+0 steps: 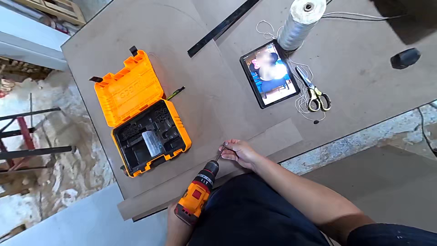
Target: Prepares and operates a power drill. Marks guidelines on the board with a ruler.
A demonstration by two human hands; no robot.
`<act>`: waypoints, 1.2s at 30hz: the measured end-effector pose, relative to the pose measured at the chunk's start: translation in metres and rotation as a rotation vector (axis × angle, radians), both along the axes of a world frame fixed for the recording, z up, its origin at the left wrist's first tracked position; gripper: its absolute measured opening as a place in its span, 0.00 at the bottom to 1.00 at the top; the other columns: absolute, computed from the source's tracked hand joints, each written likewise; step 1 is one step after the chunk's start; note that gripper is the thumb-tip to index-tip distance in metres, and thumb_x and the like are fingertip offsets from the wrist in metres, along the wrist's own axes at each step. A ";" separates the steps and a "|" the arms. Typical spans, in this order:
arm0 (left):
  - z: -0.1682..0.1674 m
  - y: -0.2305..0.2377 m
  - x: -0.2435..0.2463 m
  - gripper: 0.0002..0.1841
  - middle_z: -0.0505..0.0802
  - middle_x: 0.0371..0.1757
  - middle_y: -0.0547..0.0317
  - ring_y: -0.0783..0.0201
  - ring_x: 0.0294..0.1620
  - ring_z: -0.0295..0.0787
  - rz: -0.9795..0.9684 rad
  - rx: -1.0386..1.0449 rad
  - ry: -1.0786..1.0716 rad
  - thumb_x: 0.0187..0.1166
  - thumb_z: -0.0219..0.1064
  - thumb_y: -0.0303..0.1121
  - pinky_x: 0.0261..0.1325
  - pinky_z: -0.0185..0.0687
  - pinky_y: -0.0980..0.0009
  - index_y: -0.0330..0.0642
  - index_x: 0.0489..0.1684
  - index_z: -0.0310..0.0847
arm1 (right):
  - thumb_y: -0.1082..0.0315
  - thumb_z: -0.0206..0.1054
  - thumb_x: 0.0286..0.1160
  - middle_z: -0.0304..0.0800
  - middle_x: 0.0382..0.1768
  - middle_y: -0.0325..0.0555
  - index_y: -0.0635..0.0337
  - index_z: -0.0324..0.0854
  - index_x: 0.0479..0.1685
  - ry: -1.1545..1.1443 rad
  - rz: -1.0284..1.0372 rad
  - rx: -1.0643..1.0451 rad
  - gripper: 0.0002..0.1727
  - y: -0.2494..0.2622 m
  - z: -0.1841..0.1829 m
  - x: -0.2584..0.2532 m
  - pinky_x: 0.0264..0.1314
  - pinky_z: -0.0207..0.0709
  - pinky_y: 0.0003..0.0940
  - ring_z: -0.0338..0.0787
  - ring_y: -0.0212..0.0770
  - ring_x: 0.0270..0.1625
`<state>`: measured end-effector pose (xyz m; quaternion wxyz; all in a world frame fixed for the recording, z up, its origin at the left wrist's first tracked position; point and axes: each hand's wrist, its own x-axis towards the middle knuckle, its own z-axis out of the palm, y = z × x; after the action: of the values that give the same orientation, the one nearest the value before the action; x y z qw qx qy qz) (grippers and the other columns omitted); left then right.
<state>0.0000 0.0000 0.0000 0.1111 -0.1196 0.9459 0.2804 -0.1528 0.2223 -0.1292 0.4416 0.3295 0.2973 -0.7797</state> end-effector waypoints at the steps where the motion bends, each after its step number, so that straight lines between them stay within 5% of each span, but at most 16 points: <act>1: -0.002 -0.002 -0.002 0.16 0.96 0.27 0.62 0.74 0.32 0.94 -0.024 -0.046 0.005 0.61 0.76 0.47 0.41 0.91 0.71 0.42 0.27 0.92 | 0.65 0.60 0.90 0.94 0.45 0.52 0.62 0.77 0.61 -0.004 -0.014 -0.003 0.11 0.001 -0.001 -0.001 0.46 0.91 0.34 0.96 0.41 0.40; 8: 0.033 0.012 -0.061 0.21 0.98 0.34 0.54 0.71 0.39 0.96 -0.080 -0.069 -0.086 0.61 0.78 0.47 0.52 0.90 0.71 0.34 0.37 0.92 | 0.66 0.60 0.90 0.94 0.46 0.53 0.64 0.77 0.59 -0.064 0.061 -0.104 0.11 0.007 -0.019 -0.027 0.48 0.91 0.34 0.97 0.42 0.42; 17: 0.019 -0.005 -0.126 0.27 0.98 0.32 0.56 0.68 0.35 0.96 -0.248 -0.218 -0.081 0.62 0.68 0.57 0.42 0.90 0.66 0.40 0.38 0.95 | 0.56 0.49 0.96 0.94 0.45 0.49 0.63 0.80 0.63 -0.116 0.020 -0.144 0.21 -0.018 -0.021 -0.050 0.51 0.90 0.33 0.96 0.39 0.43; 22: 0.016 0.007 -0.161 0.28 0.98 0.34 0.53 0.57 0.37 0.98 -0.281 -0.318 -0.189 0.61 0.67 0.56 0.42 0.91 0.51 0.42 0.45 0.96 | 0.63 0.49 0.95 0.94 0.47 0.52 0.66 0.79 0.65 -0.145 -0.086 -0.164 0.19 -0.028 -0.037 -0.058 0.57 0.88 0.35 0.95 0.41 0.48; 30: 0.017 0.016 -0.191 0.25 0.95 0.28 0.52 0.53 0.34 0.96 -0.322 -0.362 -0.309 0.57 0.70 0.54 0.39 0.88 0.48 0.41 0.38 0.94 | 0.60 0.49 0.95 0.93 0.44 0.50 0.64 0.81 0.60 -0.209 -0.083 -0.147 0.19 -0.027 -0.044 -0.063 0.53 0.88 0.36 0.94 0.41 0.44; 32: 0.022 0.020 -0.201 0.23 0.95 0.29 0.51 0.52 0.37 0.96 -0.303 -0.376 -0.384 0.57 0.74 0.54 0.44 0.88 0.47 0.41 0.36 0.93 | 0.56 0.46 0.97 0.93 0.38 0.46 0.64 0.80 0.57 -0.057 0.111 -0.030 0.21 -0.017 -0.035 -0.066 0.46 0.90 0.35 0.94 0.38 0.37; 34: 0.026 0.024 -0.213 0.22 0.95 0.31 0.52 0.52 0.40 0.95 -0.281 -0.382 -0.460 0.58 0.77 0.52 0.47 0.87 0.47 0.41 0.36 0.92 | 0.55 0.48 0.96 0.94 0.28 0.41 0.62 0.88 0.48 0.342 0.255 0.342 0.25 -0.006 -0.014 -0.065 0.32 0.88 0.31 0.92 0.33 0.26; 36: 0.028 0.024 -0.222 0.20 0.94 0.31 0.52 0.52 0.40 0.95 -0.297 -0.391 -0.505 0.59 0.77 0.52 0.46 0.85 0.45 0.43 0.37 0.91 | 0.57 0.59 0.88 0.88 0.27 0.36 0.57 0.87 0.41 0.857 0.057 0.712 0.16 -0.007 0.011 -0.062 0.30 0.83 0.32 0.87 0.30 0.27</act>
<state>-0.2222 0.0243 0.0280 0.3561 -0.0652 0.9315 0.0365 -0.2150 0.2155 -0.1184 0.1635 0.1038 0.7041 -0.6831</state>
